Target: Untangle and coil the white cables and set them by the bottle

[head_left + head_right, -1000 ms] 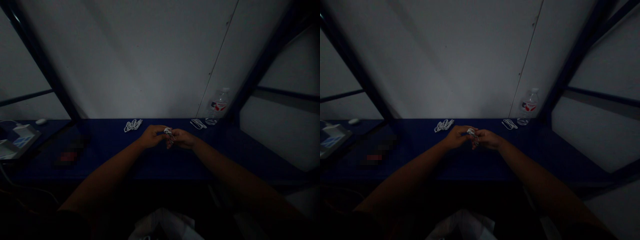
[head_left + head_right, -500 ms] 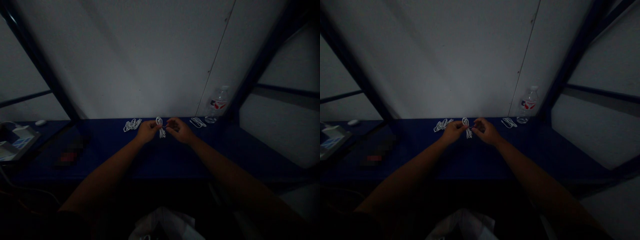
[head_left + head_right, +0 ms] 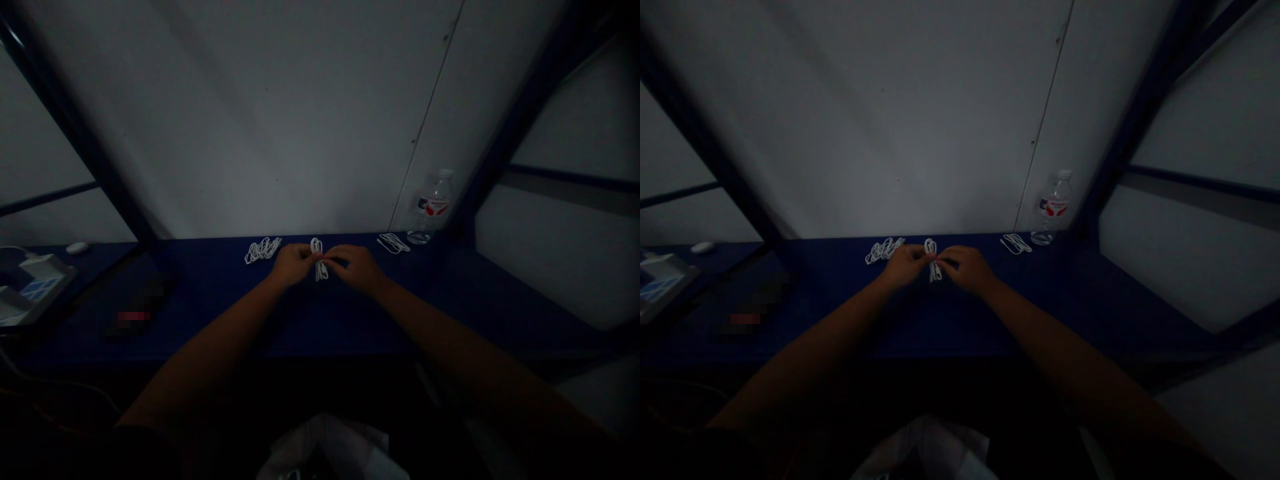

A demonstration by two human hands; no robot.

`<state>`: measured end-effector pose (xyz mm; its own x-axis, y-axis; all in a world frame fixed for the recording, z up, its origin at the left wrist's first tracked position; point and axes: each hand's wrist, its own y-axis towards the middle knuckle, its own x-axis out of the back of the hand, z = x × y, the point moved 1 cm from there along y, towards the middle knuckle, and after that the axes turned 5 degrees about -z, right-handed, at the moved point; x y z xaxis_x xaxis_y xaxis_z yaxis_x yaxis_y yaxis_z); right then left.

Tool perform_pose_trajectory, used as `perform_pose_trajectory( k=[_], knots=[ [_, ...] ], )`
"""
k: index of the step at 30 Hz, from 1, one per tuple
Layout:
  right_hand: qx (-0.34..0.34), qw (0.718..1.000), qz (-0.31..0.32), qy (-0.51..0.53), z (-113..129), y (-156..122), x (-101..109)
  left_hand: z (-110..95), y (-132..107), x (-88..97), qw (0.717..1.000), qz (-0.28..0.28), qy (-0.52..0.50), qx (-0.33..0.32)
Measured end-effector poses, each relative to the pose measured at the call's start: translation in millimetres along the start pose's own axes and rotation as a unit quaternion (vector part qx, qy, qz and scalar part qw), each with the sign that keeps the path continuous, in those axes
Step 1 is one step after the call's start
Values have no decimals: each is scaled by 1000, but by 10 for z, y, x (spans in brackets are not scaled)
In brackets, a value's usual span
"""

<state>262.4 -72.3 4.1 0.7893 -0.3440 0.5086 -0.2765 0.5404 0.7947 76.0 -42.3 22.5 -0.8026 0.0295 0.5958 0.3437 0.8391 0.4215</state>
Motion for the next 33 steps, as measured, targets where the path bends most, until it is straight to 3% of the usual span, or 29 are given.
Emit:
perform_pose_trajectory(
  k=[4,8,10,17,23,29,33],
  knots=[
    [-19,1000,-15,-4,9,9,-2,96,12,-85,992,10,-115,45],
    [-48,999,-12,-6,43,13,-17,204,18,-245,950,42,-289,114],
    [-66,998,1,-9,47,7,-32,232,9,-303,947,39,-294,127],
    [-86,996,25,-3,6,-13,-78,179,-43,-321,975,7,-187,121],
    [-87,996,24,14,18,-9,-86,144,-23,-363,926,53,-316,198],
    [-57,998,1,-23,36,-37,-136,130,-42,-406,916,60,-330,220],
    [-61,997,-16,-38,41,-48,-154,88,-59,-405,924,65,-315,206]
  ],
)
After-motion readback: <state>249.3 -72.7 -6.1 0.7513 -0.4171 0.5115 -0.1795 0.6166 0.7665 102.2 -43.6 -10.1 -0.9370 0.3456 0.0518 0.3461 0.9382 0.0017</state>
